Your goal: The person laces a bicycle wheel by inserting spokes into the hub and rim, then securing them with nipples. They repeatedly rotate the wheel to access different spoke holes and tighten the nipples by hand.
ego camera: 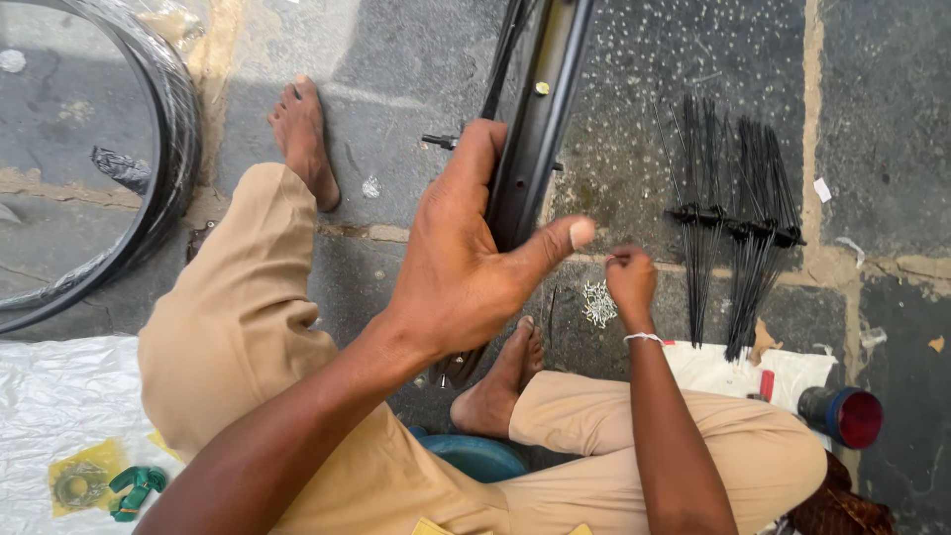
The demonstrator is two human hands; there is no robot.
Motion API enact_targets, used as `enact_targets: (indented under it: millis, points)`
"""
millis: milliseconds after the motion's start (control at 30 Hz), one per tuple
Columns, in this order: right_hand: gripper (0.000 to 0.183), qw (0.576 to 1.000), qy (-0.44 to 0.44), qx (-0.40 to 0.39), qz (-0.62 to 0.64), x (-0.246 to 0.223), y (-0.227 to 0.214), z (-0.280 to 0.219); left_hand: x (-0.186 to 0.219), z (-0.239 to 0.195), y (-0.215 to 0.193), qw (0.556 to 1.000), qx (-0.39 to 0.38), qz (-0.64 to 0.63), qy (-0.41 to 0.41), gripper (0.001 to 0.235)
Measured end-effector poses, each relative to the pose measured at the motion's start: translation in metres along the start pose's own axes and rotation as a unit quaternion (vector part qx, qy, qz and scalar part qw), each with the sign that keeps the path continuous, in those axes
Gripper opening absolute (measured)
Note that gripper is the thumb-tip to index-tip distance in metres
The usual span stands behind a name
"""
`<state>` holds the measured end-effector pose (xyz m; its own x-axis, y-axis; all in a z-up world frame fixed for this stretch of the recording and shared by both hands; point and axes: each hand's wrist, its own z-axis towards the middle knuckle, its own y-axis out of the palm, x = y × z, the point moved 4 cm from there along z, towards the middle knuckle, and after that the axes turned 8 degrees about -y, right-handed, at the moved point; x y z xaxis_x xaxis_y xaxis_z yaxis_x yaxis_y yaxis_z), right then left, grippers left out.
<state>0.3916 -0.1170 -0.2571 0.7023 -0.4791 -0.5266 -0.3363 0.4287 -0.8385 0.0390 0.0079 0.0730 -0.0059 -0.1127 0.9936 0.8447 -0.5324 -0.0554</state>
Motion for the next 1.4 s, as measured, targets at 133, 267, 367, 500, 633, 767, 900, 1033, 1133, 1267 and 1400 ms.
enact_targets:
  millis: [133,267,367,500,633,767,900,1033,1133,1267,1400]
  points:
    - [0.019,0.984,0.020,-0.116,-0.135,0.059,0.051,-0.033,-0.002,0.006,-0.002,0.999,-0.011,0.024,-0.043,0.029]
    - [0.027,0.966,0.006,-0.155,-0.209,0.060,0.078,-0.031,0.002,0.002,-0.005,0.998,-0.005,0.030,-0.047,0.032]
    - [0.031,0.964,0.029,-0.183,-0.192,0.059,0.087,-0.030,0.000,-0.002,-0.005,0.999,-0.006,0.031,-0.037,0.041]
    - [0.041,0.966,0.033,-0.184,-0.177,0.055,0.084,-0.038,0.000,-0.003,-0.004,1.000,-0.005,0.012,-0.009,0.043]
    - [0.040,0.999,-0.028,-0.037,-0.019,0.000,0.053,-0.004,0.003,-0.001,0.003,0.999,-0.017,0.037,-0.018,0.036]
    - [0.024,0.964,0.015,-0.001,0.265,-0.103,-0.047,0.044,0.001,-0.003,0.017,0.998,-0.055,0.004,-0.040,0.034]
    - [0.013,0.869,-0.137,-0.072,0.471,-0.240,-0.190,0.027,0.005,-0.004,0.021,0.998,-0.046,0.014,-0.033,0.036]
    - [0.013,0.894,-0.309,-0.142,0.294,-0.349,-0.251,-0.021,0.002,-0.002,0.026,0.992,-0.071,0.035,-0.095,0.037]
    - [0.016,0.893,-0.411,-0.135,0.124,-0.394,-0.254,-0.033,0.006,-0.003,0.023,0.998,-0.030,0.044,-0.026,0.040]
    - [0.033,0.913,-0.328,-0.181,0.164,-0.405,-0.246,-0.025,0.003,-0.003,0.024,0.999,-0.019,0.008,0.025,0.036]
    - [0.039,0.919,-0.280,-0.206,0.186,-0.406,-0.244,-0.021,-0.001,-0.003,0.023,0.999,-0.017,-0.017,0.039,0.035]
